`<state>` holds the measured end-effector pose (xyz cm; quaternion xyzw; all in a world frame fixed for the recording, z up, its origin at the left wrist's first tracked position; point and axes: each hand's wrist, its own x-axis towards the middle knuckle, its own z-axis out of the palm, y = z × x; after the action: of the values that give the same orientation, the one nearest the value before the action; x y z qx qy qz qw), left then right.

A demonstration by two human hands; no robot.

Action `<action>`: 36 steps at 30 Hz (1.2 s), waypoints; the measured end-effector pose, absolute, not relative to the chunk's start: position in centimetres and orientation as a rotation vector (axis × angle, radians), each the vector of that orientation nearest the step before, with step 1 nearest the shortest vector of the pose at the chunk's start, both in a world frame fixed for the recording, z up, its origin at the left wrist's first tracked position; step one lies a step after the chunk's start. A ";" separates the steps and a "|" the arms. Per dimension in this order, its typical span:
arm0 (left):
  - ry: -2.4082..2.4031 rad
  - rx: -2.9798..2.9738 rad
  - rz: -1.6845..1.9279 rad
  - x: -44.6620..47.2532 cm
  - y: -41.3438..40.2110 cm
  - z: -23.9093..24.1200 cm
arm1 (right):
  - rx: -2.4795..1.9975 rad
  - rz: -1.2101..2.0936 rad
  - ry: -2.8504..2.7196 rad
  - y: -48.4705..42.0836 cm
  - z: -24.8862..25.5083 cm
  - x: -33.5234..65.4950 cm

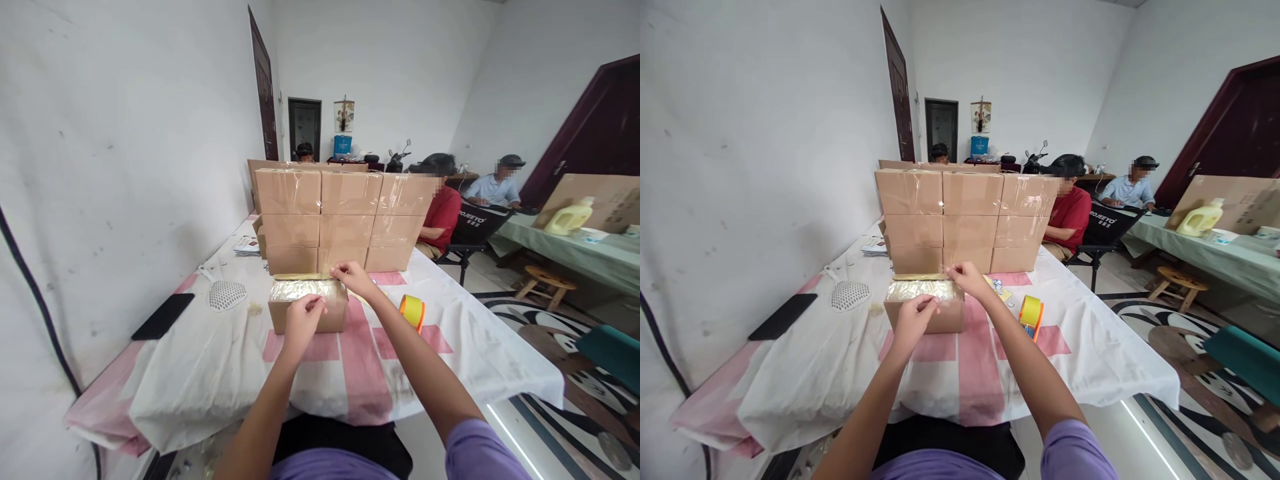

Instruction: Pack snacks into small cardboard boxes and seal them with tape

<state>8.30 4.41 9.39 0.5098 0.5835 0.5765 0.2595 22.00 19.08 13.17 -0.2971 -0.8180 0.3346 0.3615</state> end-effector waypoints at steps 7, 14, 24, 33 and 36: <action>1.634 1.388 1.435 7.4 5.8 10.7 | -0.800 0.700 -2.075 21.4 13.7 21.1; 1.668 1.372 1.454 7.2 5.8 10.7 | -0.697 0.695 -2.028 21.4 13.7 21.2; 1.640 1.233 1.415 7.6 6.6 9.2 | -0.721 0.971 -2.131 21.5 12.0 21.0; 1.883 1.316 1.292 7.6 7.0 10.6 | -0.797 0.835 -2.195 23.2 11.3 19.7; 1.910 1.371 1.334 7.8 6.9 11.4 | -0.794 0.861 -2.185 23.3 11.1 19.7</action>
<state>7.84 6.90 11.39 0.4950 0.6897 0.4818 0.2174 19.66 23.30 11.10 -0.3028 -0.8336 0.3283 0.3251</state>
